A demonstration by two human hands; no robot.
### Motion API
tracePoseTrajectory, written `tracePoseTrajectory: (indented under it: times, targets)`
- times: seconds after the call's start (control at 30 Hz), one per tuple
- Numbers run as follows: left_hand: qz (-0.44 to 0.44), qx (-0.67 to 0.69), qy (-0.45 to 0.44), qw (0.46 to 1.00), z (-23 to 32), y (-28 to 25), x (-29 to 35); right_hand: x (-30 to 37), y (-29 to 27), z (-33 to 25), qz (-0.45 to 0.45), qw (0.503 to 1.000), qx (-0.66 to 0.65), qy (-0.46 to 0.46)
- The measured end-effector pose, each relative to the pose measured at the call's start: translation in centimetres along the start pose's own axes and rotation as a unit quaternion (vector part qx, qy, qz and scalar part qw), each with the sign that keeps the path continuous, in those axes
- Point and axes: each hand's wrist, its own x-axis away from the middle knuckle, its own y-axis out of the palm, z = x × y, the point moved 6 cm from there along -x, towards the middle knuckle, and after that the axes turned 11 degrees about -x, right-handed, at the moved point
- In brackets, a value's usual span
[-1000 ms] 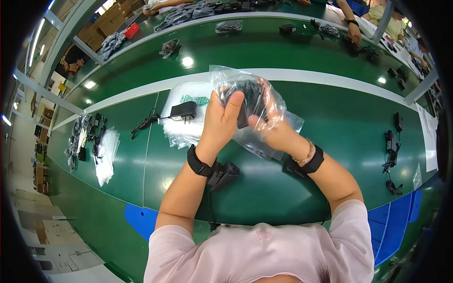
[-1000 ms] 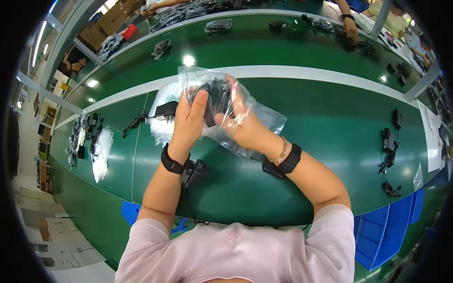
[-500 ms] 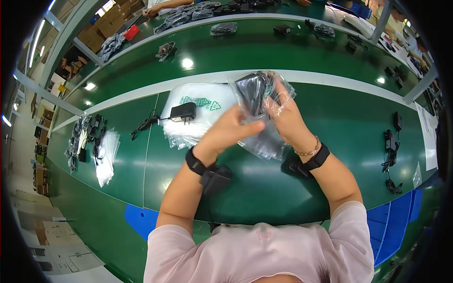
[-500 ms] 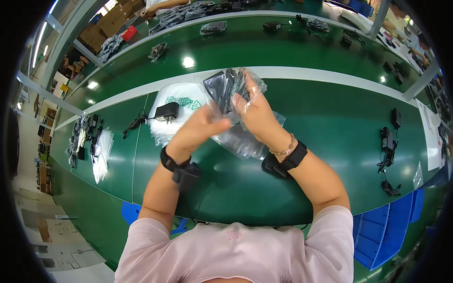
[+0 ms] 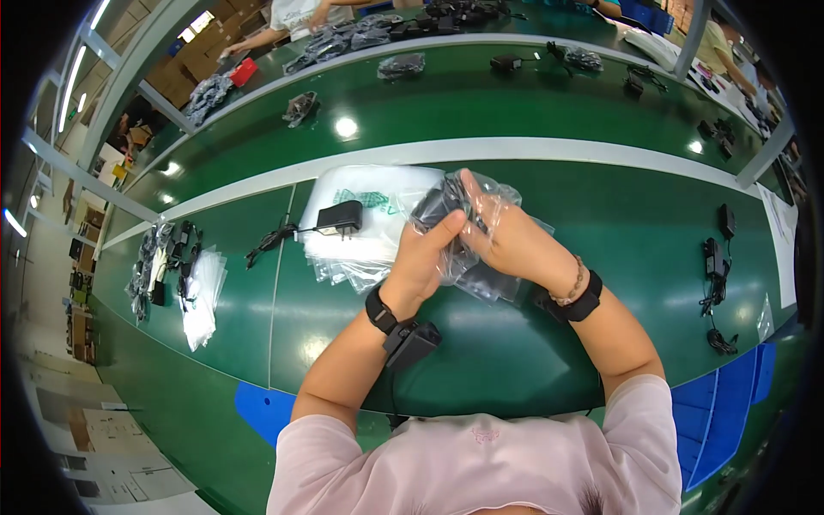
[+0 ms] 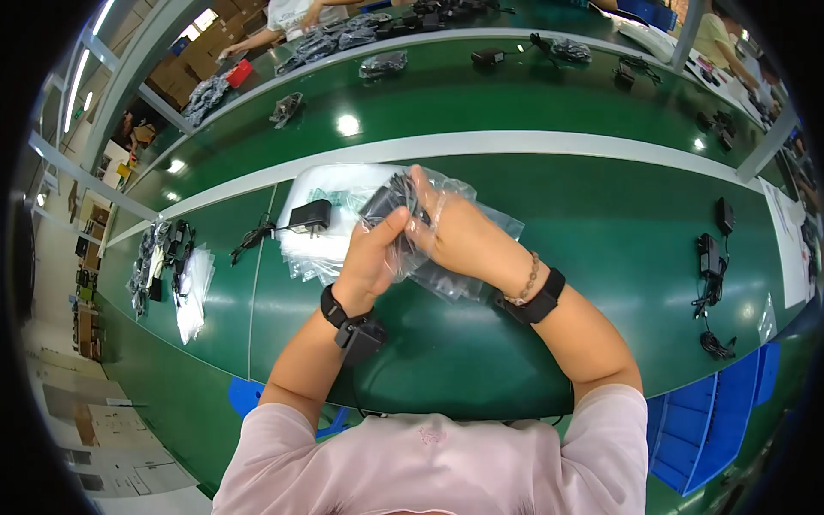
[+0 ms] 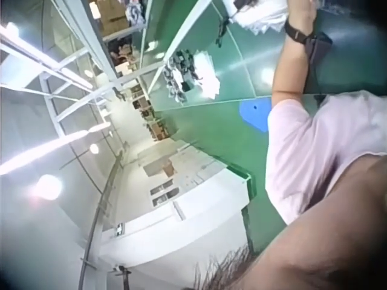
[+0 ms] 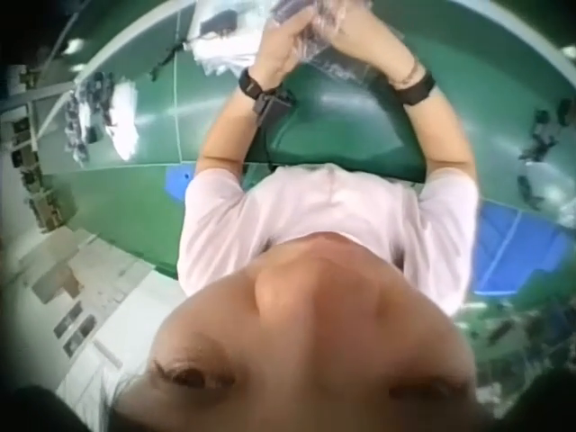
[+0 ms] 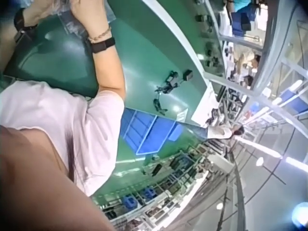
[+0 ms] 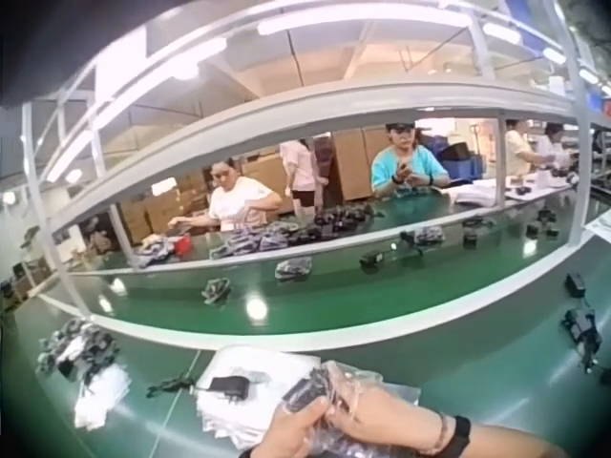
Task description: The person picks up a power adapter and its cord, folds the cord against the adapter body, and slides them into a plastic bag before repeating the process with several more units.
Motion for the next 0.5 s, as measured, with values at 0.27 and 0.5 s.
tracePoseTrajectory:
  times: [0.27,0.5]
  targets:
    - [-0.008,-0.009,0.015,1.000,-0.5,-0.3,0.2,0.6,0.1,-0.3,-0.003,0.995,0.044,-0.094]
    - [-0.009,0.009,0.032,0.999,-0.4,0.4,0.8,1.0,-1.1,-1.0,-0.012,0.989,0.136,-0.058]
